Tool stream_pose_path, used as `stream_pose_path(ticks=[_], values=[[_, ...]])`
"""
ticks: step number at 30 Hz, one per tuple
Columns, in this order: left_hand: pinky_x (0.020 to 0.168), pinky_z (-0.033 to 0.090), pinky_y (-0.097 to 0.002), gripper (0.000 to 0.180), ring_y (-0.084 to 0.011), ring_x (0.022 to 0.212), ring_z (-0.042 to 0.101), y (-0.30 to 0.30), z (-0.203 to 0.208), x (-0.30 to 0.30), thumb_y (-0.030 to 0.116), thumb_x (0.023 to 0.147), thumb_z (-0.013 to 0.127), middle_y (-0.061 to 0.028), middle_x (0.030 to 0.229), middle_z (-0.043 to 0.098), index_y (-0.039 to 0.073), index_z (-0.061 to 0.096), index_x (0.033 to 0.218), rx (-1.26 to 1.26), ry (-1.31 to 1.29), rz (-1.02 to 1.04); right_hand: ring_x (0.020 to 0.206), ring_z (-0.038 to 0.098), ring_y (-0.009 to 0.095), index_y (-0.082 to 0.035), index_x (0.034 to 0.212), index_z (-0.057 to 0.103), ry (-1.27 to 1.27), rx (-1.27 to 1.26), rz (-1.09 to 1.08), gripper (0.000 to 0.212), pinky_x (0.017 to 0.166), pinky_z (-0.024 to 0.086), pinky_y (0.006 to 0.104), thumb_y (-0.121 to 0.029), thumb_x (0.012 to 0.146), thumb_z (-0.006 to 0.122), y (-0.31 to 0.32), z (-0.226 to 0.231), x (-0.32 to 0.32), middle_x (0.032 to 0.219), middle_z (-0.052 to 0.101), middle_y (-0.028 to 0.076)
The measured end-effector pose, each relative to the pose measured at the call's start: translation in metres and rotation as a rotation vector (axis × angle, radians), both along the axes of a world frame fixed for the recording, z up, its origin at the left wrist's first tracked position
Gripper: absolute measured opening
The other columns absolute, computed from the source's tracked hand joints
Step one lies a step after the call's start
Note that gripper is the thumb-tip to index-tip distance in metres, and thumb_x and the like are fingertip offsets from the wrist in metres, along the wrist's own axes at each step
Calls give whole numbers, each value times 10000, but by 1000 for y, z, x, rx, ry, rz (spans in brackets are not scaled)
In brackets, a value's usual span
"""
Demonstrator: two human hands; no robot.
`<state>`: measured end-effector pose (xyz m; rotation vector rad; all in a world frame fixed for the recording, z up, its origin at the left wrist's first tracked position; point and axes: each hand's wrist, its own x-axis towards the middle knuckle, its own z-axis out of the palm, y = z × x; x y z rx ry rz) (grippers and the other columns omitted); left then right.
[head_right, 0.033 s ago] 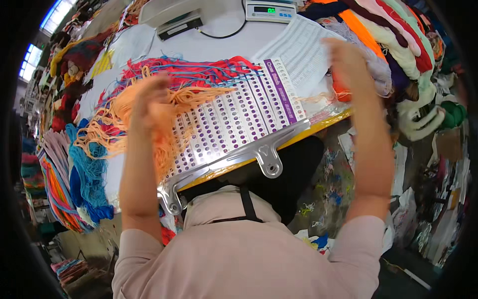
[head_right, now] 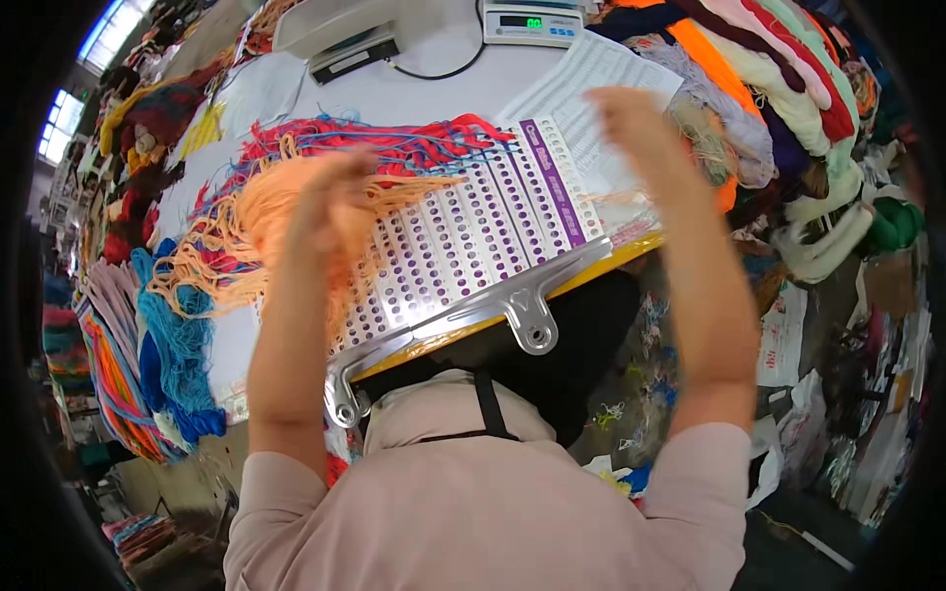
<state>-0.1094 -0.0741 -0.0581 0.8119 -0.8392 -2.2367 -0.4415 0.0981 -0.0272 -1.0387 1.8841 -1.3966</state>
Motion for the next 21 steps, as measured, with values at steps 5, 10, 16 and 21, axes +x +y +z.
stream_pose_path(ticks=[5,10,16,21], values=[[587,477,-237,301,-133,647,560,30,-63,-84,96,877,583,-114,982,628,-72,557,1125,-39,-202,-260,575,587,117,-12,797,703,-173,127,37,214,541,452,257,-218,801,645,-66,-111,72,677,654,47],[564,489,-260,195,-166,649,608,35,-64,-103,53,848,578,-136,825,641,-107,609,954,-214,-394,-197,602,637,196,-50,790,709,212,88,-9,170,593,484,328,-211,741,681,-69,-129,85,703,681,85],[479,459,-267,138,-168,521,569,29,-77,-121,31,809,607,-111,622,600,-82,627,732,-250,-500,-168,641,644,203,-50,806,711,178,69,-83,176,614,489,322,-214,745,690,-66,-135,85,716,682,84],[451,448,-268,93,-163,532,575,25,-71,-120,4,790,603,-108,646,604,-62,616,725,-269,-491,-197,717,650,214,-20,799,702,210,-210,18,195,656,495,325,-207,748,684,-53,-131,85,811,680,99]])
